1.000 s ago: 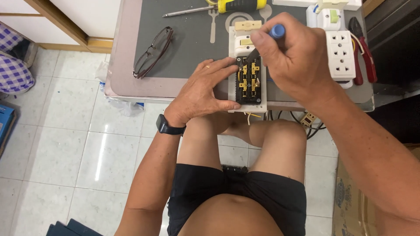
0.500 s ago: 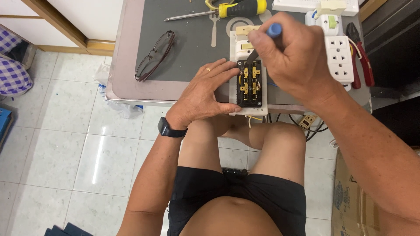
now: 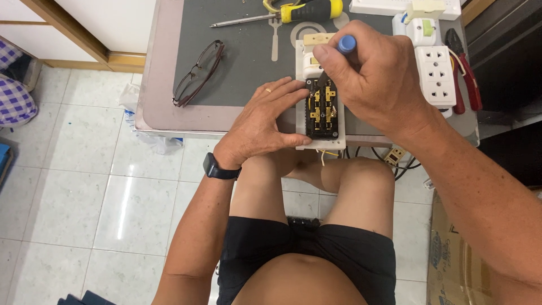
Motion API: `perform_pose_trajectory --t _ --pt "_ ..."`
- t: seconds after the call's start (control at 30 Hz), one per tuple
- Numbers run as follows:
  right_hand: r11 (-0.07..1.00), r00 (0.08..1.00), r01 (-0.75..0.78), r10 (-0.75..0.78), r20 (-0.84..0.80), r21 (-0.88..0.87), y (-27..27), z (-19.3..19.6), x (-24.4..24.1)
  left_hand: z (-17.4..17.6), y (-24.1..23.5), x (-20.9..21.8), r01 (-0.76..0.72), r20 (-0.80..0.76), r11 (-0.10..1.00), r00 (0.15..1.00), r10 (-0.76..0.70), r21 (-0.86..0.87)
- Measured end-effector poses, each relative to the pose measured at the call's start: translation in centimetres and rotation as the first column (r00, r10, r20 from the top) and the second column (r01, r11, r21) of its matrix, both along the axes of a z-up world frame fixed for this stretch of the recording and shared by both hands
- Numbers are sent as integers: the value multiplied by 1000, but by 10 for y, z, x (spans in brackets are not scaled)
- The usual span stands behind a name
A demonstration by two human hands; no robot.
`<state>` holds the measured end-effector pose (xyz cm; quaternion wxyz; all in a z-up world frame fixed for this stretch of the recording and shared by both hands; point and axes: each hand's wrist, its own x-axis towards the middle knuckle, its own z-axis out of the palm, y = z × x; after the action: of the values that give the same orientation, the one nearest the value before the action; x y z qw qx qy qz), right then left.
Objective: The person uses a screwdriver to remove screws from a white electrical outlet, detaches the internal switch mechanism, and places it on the table. The person then reattaches the mechanism and tightens the screws to secure it back into the outlet casing.
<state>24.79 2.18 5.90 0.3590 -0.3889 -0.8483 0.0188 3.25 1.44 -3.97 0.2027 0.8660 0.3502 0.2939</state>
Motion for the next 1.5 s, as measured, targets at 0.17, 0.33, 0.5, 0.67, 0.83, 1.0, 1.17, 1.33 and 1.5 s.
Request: perform_pose_trajectory --t 0.17,0.33,0.5,0.67,0.83,1.0,1.17,1.33,1.5 --pt "1000 1000 0 0 -6 -30 2 1 -1 -1 1 0 -3 3 1000 1000 3 5" --pt "1000 1000 22 -21 4 -17 6 0 -4 -3 1 -1 0 6 1000 1000 0 12" --pt "1000 1000 12 -12 -13 5 8 1 -3 -4 3 -1 7 13 1000 1000 -8 18" --pt "997 998 47 -50 -36 -67 7 -1 -3 -1 1 -1 6 11 1000 1000 -6 10" --pt "996 998 42 -45 -34 -80 5 8 -9 -4 2 0 8 20 1000 1000 -8 28" --pt "995 987 72 -61 145 -69 12 18 -15 -1 1 0 7 27 999 1000 -9 41" --pt "967 940 166 -96 327 -192 15 32 -25 1 -1 0 13 25 999 1000 -14 32" --pt "915 812 291 -390 433 278 31 6 -26 3 -2 2 2 28 999 1000 -3 53" --pt "998 936 33 -46 349 45 31 13 -25 4 -3 2 11 36 998 999 -13 58"
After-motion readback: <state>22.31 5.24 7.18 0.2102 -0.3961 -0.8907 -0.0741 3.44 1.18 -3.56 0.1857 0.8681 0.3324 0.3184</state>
